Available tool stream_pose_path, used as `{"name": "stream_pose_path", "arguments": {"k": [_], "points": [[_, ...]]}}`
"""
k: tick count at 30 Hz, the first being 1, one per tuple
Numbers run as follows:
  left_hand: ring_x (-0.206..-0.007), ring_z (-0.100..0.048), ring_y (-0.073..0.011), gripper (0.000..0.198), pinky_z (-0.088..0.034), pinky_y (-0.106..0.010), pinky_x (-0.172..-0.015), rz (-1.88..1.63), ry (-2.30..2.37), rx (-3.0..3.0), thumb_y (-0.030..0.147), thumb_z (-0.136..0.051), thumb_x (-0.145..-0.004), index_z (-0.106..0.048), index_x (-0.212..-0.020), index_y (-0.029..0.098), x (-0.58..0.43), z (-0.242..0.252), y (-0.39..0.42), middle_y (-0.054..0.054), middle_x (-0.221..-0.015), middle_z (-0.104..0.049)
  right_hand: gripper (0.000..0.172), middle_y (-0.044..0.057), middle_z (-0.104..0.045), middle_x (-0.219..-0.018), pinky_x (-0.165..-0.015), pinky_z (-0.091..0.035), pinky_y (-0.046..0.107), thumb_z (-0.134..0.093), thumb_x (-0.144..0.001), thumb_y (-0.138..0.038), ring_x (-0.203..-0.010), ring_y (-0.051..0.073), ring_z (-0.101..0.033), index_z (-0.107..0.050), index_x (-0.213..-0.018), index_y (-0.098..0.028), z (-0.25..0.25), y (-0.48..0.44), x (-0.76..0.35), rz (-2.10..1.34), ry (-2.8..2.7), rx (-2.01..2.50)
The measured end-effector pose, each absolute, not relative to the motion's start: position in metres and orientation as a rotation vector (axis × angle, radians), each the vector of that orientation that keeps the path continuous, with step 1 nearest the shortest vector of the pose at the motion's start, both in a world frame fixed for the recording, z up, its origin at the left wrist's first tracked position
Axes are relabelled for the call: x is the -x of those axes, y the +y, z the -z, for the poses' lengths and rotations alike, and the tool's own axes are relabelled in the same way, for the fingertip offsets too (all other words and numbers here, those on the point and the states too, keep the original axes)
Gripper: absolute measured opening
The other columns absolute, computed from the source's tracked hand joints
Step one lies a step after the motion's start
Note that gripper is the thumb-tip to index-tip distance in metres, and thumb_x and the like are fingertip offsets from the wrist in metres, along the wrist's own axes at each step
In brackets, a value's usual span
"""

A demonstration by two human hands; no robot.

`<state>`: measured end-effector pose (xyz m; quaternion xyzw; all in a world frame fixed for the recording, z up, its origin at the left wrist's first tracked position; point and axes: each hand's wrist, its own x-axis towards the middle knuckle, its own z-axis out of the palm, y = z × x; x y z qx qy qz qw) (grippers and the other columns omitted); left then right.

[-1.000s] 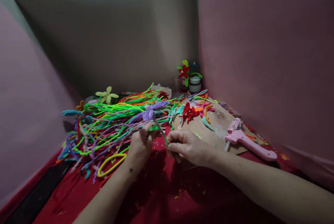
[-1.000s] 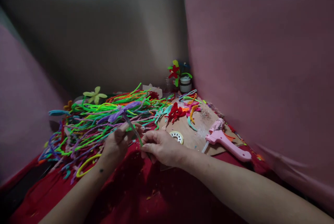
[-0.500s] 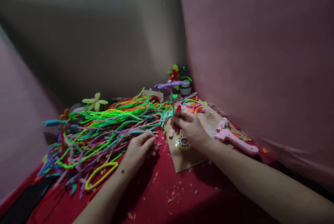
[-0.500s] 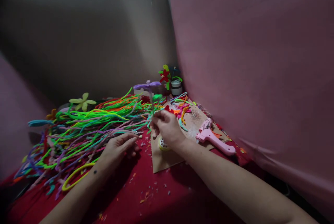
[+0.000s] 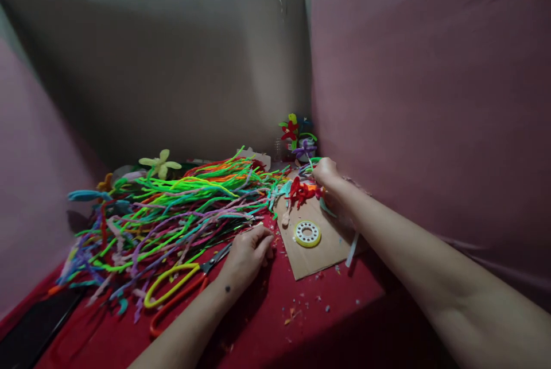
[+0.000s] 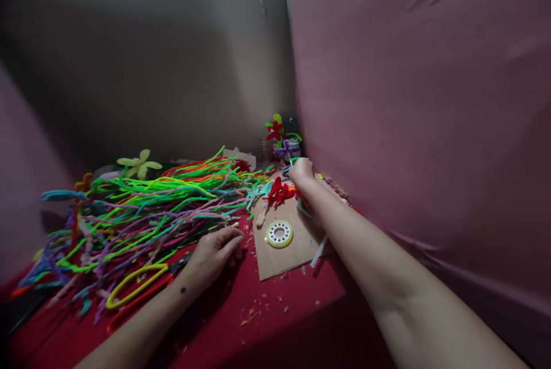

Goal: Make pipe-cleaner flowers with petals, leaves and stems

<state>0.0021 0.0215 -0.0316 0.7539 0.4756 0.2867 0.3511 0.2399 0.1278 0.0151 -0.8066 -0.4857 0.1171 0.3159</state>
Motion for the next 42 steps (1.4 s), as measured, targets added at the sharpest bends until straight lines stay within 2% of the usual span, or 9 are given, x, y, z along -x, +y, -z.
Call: {"name": "stream_pose_path", "arguments": {"k": [6, 9, 11, 13, 15, 18, 21, 32, 42], "points": [[-0.045, -0.051, -0.0116, 0.024, -0.040, -0.022, -0.048, -0.777, 1.226, -2.003, 0.034, -0.045, -0.080, -0.058, -0.069, 0.018, 0.000, 0.035, 0.020, 0.001, -0.054, -0.058, 0.034, 0.010, -0.054, -0.115, -0.081, -0.049, 0.040, -0.054, -0.086, -0.031, -0.098, 0.021, -0.057, -0.051, -0.115, -0.014, -0.019, 0.126, -0.236, -0.281, -1.412, 2.196], [-0.045, -0.051, -0.0115, 0.024, -0.039, -0.022, -0.048, -0.799, 1.231, -2.019, 0.035, -0.044, -0.080, -0.058, -0.068, 0.019, 0.001, 0.038, 0.021, 0.000, -0.054, -0.058, 0.022, 0.012, -0.061, -0.105, -0.081, -0.047, 0.035, -0.053, -0.086, -0.024, -0.097, 0.022, -0.059, -0.061, -0.103, -0.012, -0.018, 0.118, -0.223, -0.212, -1.553, 2.104], [-0.045, -0.050, -0.0115, 0.024, -0.039, -0.022, -0.048, -0.821, 1.245, -2.025, 0.035, -0.044, -0.081, -0.059, -0.071, 0.019, 0.002, 0.040, 0.022, 0.001, -0.054, -0.058, 0.018, 0.013, -0.067, -0.094, -0.082, -0.044, 0.028, -0.052, -0.082, -0.014, -0.095, 0.021, -0.061, -0.068, -0.090, -0.014, -0.015, 0.109, -0.210, -0.177, -1.684, 1.981], [-0.045, -0.051, -0.0117, 0.025, -0.039, -0.022, -0.048, -0.863, 1.269, -2.012, 0.035, -0.043, -0.081, -0.060, -0.075, 0.018, 0.003, 0.040, 0.023, 0.001, -0.054, -0.058, 0.025, 0.012, -0.068, -0.095, -0.081, -0.043, 0.026, -0.048, -0.081, -0.010, -0.094, 0.020, -0.062, -0.068, -0.093, -0.015, -0.011, 0.094, -0.192, -0.136, -1.797, 1.851], [-0.047, -0.051, -0.0122, 0.025, -0.040, -0.022, -0.049, -0.917, 1.300, -2.000, 0.036, -0.044, -0.082, -0.062, -0.080, 0.018, 0.006, 0.040, 0.025, 0.002, -0.054, -0.057, 0.029, 0.010, -0.068, -0.098, -0.079, -0.043, 0.025, -0.044, -0.082, -0.011, -0.093, 0.018, -0.061, -0.067, -0.099, -0.016, -0.005, 0.076, -0.172, -0.101, -1.926, 1.693], [-0.054, -0.054, -0.0136, 0.026, -0.042, -0.023, -0.054, -0.995, 1.356, -2.042, 0.036, -0.045, -0.081, -0.063, -0.083, 0.018, 0.013, 0.036, 0.029, 0.001, -0.058, -0.059, 0.018, 0.007, -0.069, -0.091, -0.075, -0.044, 0.025, -0.052, -0.077, -0.017, -0.088, 0.018, -0.061, -0.068, -0.086, -0.018, 0.002, 0.047, -0.146, -0.089, -2.155, 1.453], [-0.067, -0.060, -0.0151, 0.025, -0.045, -0.023, -0.063, -1.038, 1.397, -2.111, 0.032, -0.045, -0.080, -0.064, -0.084, 0.018, 0.020, 0.033, 0.034, 0.000, -0.072, -0.066, 0.019, 0.010, -0.067, -0.085, -0.066, -0.044, 0.029, -0.050, -0.077, -0.016, -0.081, 0.021, -0.060, -0.065, -0.089, -0.012, 0.005, 0.029, -0.133, 0.108, -2.404, 1.128], [-0.059, -0.066, -0.0140, 0.024, -0.049, -0.018, -0.056, -0.986, 1.513, -2.312, 0.036, -0.047, -0.077, -0.066, -0.080, 0.023, 0.032, 0.032, 0.041, 0.003, -0.068, -0.071, 0.018, 0.011, -0.067, -0.085, -0.064, -0.046, 0.033, -0.051, -0.073, -0.015, -0.074, 0.022, -0.060, -0.063, -0.084, -0.008, 0.015, 0.023, -0.132, 0.125, -2.475, 0.794], [-0.056, -0.067, -0.0135, 0.024, -0.050, -0.016, -0.053, -0.988, 1.475, -2.339, 0.040, -0.049, -0.077, -0.066, -0.075, 0.024, 0.028, 0.031, 0.040, 0.004, -0.065, -0.072, 0.016, 0.008, -0.064, -0.071, -0.064, -0.044, 0.029, -0.047, -0.073, -0.017, -0.065, 0.017, -0.056, -0.060, -0.079, -0.009, 0.028, 0.025, -0.135, 0.224, -2.344, 0.618]]}}
